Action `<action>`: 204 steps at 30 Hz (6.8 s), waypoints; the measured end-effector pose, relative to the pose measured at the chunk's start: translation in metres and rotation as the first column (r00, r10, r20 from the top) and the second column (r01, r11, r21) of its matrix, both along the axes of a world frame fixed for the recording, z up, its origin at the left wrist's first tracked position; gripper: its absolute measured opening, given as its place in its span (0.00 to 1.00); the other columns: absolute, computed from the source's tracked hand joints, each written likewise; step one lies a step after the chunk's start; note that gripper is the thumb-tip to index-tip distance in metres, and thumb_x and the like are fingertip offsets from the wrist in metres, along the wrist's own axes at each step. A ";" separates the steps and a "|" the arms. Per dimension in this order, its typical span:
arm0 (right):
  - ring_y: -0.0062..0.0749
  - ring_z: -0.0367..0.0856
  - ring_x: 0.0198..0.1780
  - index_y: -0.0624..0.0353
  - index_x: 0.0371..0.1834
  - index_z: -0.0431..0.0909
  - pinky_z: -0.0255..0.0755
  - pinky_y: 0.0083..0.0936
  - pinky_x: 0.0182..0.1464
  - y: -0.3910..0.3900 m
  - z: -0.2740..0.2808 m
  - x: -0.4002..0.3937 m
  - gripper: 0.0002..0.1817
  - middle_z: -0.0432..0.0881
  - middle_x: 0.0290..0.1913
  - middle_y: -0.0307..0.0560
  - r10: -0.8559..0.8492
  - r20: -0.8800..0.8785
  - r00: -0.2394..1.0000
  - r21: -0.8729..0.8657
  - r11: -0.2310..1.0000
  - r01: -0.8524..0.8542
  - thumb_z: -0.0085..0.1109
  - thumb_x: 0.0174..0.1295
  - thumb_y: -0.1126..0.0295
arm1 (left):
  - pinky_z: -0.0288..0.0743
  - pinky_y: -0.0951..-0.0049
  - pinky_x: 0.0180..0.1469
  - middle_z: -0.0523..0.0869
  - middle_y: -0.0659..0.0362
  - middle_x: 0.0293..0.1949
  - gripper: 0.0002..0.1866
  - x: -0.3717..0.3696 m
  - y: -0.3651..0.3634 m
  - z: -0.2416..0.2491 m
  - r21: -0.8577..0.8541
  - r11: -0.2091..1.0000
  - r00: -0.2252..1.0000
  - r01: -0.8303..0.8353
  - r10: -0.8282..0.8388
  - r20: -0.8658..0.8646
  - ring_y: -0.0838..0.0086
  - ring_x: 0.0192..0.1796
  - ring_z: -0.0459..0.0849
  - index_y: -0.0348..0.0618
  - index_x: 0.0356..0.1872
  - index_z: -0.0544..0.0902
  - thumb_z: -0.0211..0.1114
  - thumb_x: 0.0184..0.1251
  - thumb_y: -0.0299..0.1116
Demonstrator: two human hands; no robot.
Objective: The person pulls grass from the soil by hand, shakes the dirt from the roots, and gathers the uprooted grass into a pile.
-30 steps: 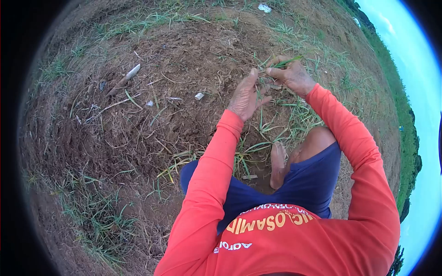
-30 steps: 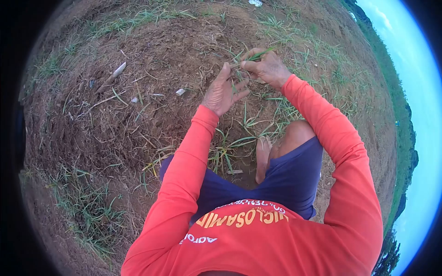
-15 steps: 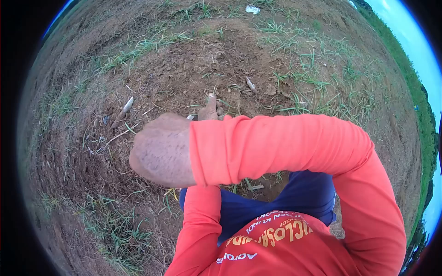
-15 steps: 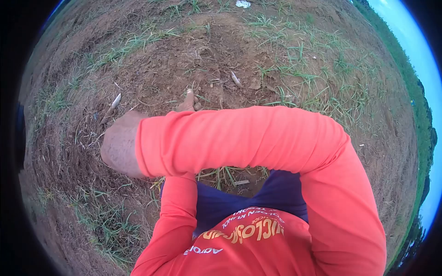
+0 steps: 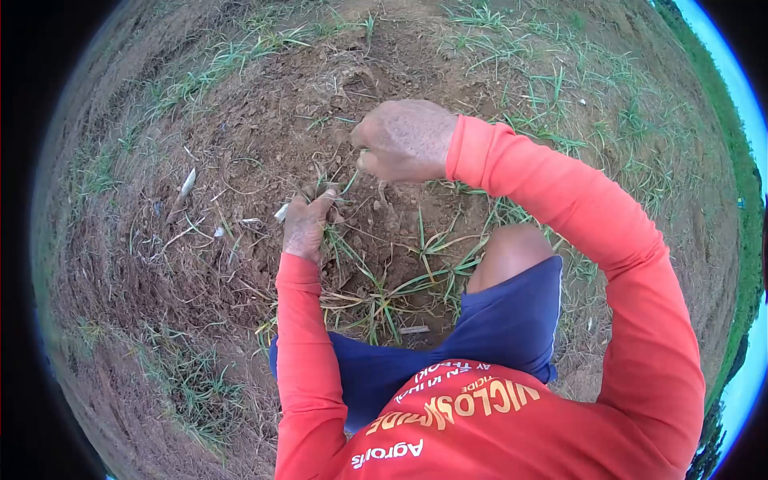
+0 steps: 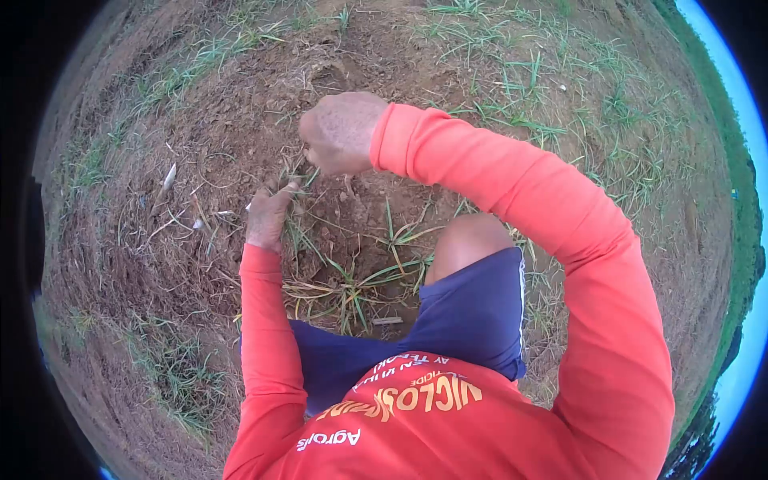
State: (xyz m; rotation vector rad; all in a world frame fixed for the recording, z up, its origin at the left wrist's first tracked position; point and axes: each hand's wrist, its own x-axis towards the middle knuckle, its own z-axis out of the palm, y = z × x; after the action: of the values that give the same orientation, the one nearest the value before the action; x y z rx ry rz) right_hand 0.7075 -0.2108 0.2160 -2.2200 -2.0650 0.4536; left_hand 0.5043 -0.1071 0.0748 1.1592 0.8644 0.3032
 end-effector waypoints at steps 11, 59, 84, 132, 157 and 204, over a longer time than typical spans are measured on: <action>0.57 0.85 0.61 0.53 0.62 0.85 0.76 0.42 0.67 0.014 -0.194 0.396 0.26 0.87 0.58 0.60 -0.582 -0.133 0.802 0.199 0.777 0.597 0.66 0.65 0.51 | 0.78 0.83 0.36 0.85 0.66 0.44 0.18 0.036 -0.035 0.103 0.278 0.908 0.877 -0.314 0.389 -0.282 0.86 0.39 0.81 0.41 0.57 0.83 0.72 0.74 0.40; 0.29 0.84 0.32 0.56 0.47 0.88 0.79 0.31 0.35 0.031 -0.182 0.449 0.14 0.88 0.32 0.43 -0.483 -0.853 0.198 -0.269 0.732 0.626 0.56 0.75 0.60 | 0.77 0.68 0.45 0.85 0.55 0.35 0.11 0.086 -0.038 0.118 0.675 0.695 0.908 0.247 0.076 -0.411 0.72 0.38 0.83 0.36 0.47 0.83 0.69 0.74 0.35; 0.56 0.83 0.64 0.52 0.65 0.83 0.75 0.44 0.67 0.061 -0.205 0.435 0.28 0.85 0.62 0.61 -0.479 -0.019 0.878 0.206 0.857 0.472 0.65 0.64 0.53 | 0.79 0.63 0.49 0.89 0.48 0.40 0.12 0.099 -0.030 0.113 0.710 0.630 0.886 0.314 0.074 -0.457 0.58 0.44 0.89 0.36 0.49 0.84 0.71 0.70 0.32; 0.28 0.81 0.35 0.56 0.46 0.80 0.77 0.27 0.41 -0.031 -0.033 0.138 0.10 0.85 0.39 0.41 -0.233 -0.961 0.146 -0.142 0.876 0.462 0.62 0.75 0.61 | 0.80 0.44 0.63 0.84 0.47 0.60 0.25 0.169 -0.062 0.026 -0.588 0.774 0.813 0.236 0.175 0.556 0.53 0.60 0.85 0.49 0.71 0.73 0.52 0.85 0.52; 0.44 0.76 0.72 0.70 0.76 0.66 0.71 0.35 0.72 -0.031 -0.102 0.107 0.35 0.76 0.72 0.61 -0.154 -0.911 0.382 0.006 0.922 0.386 0.58 0.62 0.78 | 0.82 0.63 0.50 0.89 0.49 0.44 0.20 0.131 -0.029 0.034 0.039 0.993 0.989 -0.109 0.105 0.106 0.64 0.47 0.89 0.30 0.53 0.82 0.68 0.70 0.38; 0.10 0.75 0.26 0.55 0.42 0.83 0.70 0.11 0.27 -0.027 -0.098 0.094 0.06 0.80 0.29 0.30 -0.241 -0.898 0.368 -0.060 0.897 0.438 0.63 0.74 0.65 | 0.81 0.64 0.45 0.90 0.51 0.37 0.18 0.126 -0.031 0.034 0.526 0.839 0.990 -0.139 0.124 0.063 0.69 0.40 0.87 0.38 0.48 0.85 0.72 0.59 0.35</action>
State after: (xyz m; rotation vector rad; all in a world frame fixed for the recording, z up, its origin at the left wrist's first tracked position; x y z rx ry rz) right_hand 0.8015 -0.2377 0.1179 -1.5913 -0.9697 1.0435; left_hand 0.6307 -0.1380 0.1092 1.6059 0.8629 0.7039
